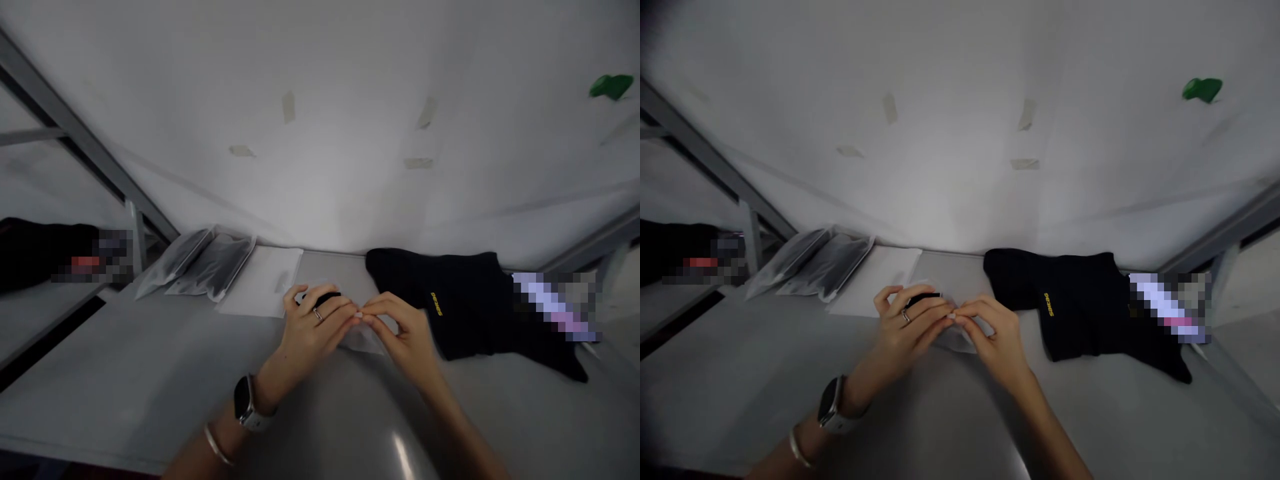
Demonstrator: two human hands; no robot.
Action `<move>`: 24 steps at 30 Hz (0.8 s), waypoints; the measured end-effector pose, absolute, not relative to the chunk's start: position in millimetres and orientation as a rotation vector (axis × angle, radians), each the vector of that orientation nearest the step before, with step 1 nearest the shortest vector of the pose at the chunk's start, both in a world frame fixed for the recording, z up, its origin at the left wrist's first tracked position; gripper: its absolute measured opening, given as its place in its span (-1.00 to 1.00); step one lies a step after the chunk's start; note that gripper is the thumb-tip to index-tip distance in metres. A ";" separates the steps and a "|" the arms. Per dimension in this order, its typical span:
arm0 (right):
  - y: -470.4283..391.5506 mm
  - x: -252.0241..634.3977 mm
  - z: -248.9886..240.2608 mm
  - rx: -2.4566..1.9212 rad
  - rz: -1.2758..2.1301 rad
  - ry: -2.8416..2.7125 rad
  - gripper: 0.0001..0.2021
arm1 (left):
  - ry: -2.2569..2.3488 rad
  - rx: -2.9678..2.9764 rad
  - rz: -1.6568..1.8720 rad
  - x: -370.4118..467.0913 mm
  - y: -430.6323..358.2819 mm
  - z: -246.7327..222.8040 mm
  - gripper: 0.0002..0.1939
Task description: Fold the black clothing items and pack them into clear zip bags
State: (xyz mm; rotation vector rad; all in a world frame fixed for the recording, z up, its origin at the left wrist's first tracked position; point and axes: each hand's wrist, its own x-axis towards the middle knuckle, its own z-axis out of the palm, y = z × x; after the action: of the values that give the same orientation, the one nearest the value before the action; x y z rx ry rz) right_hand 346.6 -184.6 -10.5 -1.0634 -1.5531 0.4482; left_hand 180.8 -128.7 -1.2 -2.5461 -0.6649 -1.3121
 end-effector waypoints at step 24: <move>-186.4 352.0 -9.4 -1.203 0.120 -1.612 -0.86 | -0.719 -2.459 -1.131 170.8 -120.5 7.1 -0.92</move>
State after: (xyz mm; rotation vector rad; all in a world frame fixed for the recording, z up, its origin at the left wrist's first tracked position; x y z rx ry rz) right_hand 352.0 -186.4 -9.4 -1.2025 -1.6117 0.1198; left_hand 170.8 -120.5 7.1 -2.4589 -0.7188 -1.1314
